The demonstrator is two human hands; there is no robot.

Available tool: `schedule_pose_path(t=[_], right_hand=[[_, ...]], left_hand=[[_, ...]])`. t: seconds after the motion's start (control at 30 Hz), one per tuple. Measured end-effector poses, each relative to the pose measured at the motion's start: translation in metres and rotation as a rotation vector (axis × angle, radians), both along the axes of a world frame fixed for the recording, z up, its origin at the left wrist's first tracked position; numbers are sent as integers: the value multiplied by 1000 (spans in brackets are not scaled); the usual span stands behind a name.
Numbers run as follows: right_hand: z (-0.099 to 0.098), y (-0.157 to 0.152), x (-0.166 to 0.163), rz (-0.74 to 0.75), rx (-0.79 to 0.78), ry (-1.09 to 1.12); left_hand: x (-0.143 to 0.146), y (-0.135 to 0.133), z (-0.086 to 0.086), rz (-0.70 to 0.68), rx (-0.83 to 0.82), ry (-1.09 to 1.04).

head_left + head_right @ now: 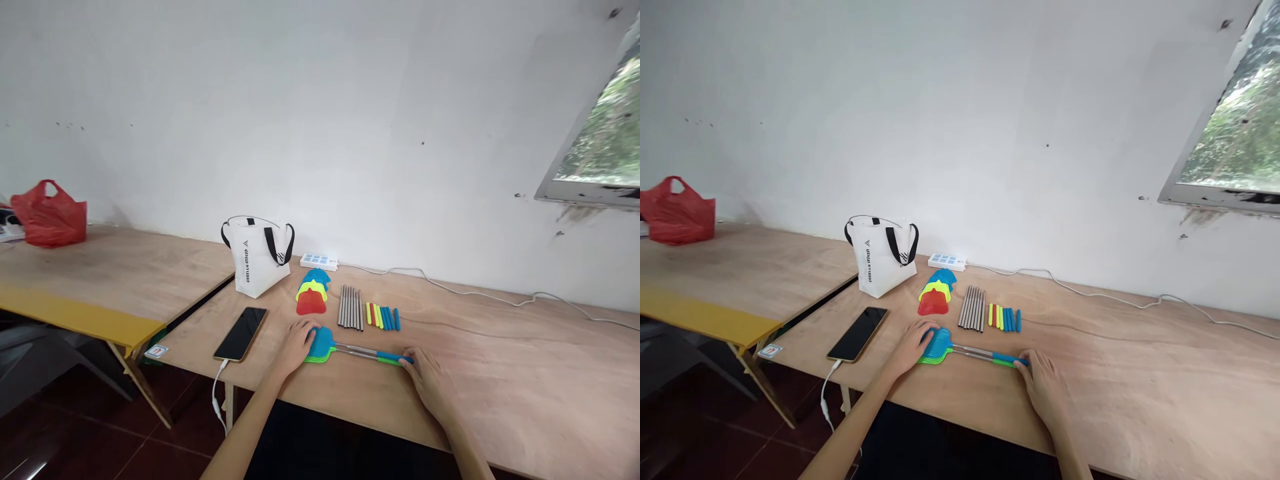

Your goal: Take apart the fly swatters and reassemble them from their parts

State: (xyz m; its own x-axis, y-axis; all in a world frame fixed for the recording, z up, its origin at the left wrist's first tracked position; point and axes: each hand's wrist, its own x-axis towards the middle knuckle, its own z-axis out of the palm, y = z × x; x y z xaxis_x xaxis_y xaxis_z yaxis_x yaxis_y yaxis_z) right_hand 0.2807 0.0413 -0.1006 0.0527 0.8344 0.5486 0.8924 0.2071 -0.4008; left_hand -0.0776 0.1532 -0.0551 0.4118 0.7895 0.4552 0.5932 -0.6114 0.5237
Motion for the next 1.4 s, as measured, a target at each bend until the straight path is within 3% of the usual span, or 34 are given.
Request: schedule_pose_path(t=[0.3, 0.6, 0.73, 0.9, 1.03, 1.17, 1.27, 1.4], right_hand=[[26, -5, -9, 92, 108, 77], [28, -6, -12, 24, 132, 190], [45, -11, -25, 23, 105, 11], [71, -25, -68, 33, 142, -254], [73, -30, -94, -36, 197, -316], [67, -29, -107, 50, 207, -340], [65, -27, -101, 91, 205, -362], [65, -26, -59, 94, 238, -371]], left_hand=[[14, -16, 22, -134, 90, 102], [22, -35, 45, -261, 68, 127], [24, -42, 57, -275, 97, 168], [26, -55, 65, -284, 157, 151], [28, -60, 64, -289, 205, 141], [35, -62, 61, -334, 265, 166], [34, -61, 62, -348, 302, 176], [15, -53, 69, -317, 280, 174]])
